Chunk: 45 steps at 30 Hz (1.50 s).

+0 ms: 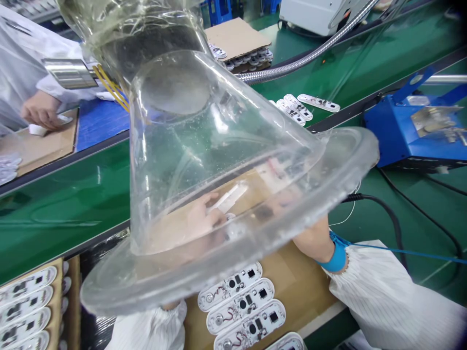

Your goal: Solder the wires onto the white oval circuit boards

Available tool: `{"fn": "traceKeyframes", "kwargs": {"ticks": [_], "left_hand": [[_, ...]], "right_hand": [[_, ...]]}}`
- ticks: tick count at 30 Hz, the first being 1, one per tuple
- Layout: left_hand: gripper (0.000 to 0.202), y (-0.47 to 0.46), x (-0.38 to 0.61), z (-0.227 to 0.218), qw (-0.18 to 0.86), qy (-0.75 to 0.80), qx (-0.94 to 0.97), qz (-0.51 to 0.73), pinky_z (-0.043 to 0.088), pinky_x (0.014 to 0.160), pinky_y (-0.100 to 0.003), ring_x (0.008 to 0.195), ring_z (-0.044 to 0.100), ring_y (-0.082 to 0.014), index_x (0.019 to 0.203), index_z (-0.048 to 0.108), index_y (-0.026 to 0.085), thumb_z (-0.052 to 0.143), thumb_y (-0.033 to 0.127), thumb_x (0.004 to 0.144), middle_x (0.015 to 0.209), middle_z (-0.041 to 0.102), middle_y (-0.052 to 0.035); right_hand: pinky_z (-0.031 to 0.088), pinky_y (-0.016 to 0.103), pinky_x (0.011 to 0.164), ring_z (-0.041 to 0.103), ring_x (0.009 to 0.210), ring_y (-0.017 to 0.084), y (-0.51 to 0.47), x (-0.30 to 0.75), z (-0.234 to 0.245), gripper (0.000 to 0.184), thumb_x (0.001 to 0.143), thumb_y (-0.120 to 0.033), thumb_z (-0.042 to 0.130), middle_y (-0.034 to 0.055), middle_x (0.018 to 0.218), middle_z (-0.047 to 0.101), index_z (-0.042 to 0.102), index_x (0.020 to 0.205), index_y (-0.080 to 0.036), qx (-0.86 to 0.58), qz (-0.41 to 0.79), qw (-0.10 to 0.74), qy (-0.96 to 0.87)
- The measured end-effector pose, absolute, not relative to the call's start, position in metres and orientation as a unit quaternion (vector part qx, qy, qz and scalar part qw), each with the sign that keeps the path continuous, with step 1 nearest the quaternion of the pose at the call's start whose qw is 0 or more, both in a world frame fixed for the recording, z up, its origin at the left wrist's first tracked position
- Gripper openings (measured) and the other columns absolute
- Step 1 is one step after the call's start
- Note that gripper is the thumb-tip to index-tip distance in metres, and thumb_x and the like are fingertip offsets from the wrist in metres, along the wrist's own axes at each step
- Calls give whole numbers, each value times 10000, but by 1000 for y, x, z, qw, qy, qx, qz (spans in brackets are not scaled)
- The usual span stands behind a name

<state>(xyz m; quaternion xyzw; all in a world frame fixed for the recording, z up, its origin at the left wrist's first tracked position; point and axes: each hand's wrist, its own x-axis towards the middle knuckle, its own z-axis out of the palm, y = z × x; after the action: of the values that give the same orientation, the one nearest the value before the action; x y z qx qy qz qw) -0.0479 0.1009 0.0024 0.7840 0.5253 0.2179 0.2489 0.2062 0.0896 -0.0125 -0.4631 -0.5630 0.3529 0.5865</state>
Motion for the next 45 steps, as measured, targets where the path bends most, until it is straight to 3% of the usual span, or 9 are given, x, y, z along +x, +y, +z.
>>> {"fn": "traceKeyframes", "kwargs": {"ticks": [14, 20, 26, 45], "left_hand": [[44, 102, -48, 2, 243, 537, 782, 205, 452, 1247, -623, 1497, 490, -332, 982, 668, 248, 659, 208, 999, 1514, 560, -100], [131, 101, -51, 5, 254, 531, 782, 203, 415, 1261, -637, 1522, 465, -332, 943, 657, 248, 583, 246, 1052, 1538, 517, -90], [163, 101, -48, 10, 262, 519, 789, 198, 389, 1278, -656, 1550, 439, -351, 907, 665, 239, 590, 256, 1051, 1564, 492, -94], [221, 101, -49, 10, 262, 506, 801, 183, 418, 1252, -663, 1560, 418, -373, 893, 677, 239, 551, 288, 1068, 1613, 454, -95]], "right_hand": [[656, 313, 602, 795, 710, 224, 90, 208, -8, 86, 883, -207, 752, 29, 826, 838, 824, 879, -255, -493, 343, 592, -538], [666, 296, 639, 812, 735, 215, 92, 210, -5, 115, 878, -184, 733, 16, 839, 849, 829, 874, -247, -479, 339, 606, -537], [634, 284, 570, 772, 649, 200, 91, 210, -6, 103, 871, -185, 741, 16, 791, 832, 825, 864, -243, -487, 345, 593, -541], [667, 290, 646, 801, 715, 203, 89, 208, -5, 71, 897, -203, 763, 20, 824, 838, 816, 885, -247, -458, 388, 583, -548]]}}
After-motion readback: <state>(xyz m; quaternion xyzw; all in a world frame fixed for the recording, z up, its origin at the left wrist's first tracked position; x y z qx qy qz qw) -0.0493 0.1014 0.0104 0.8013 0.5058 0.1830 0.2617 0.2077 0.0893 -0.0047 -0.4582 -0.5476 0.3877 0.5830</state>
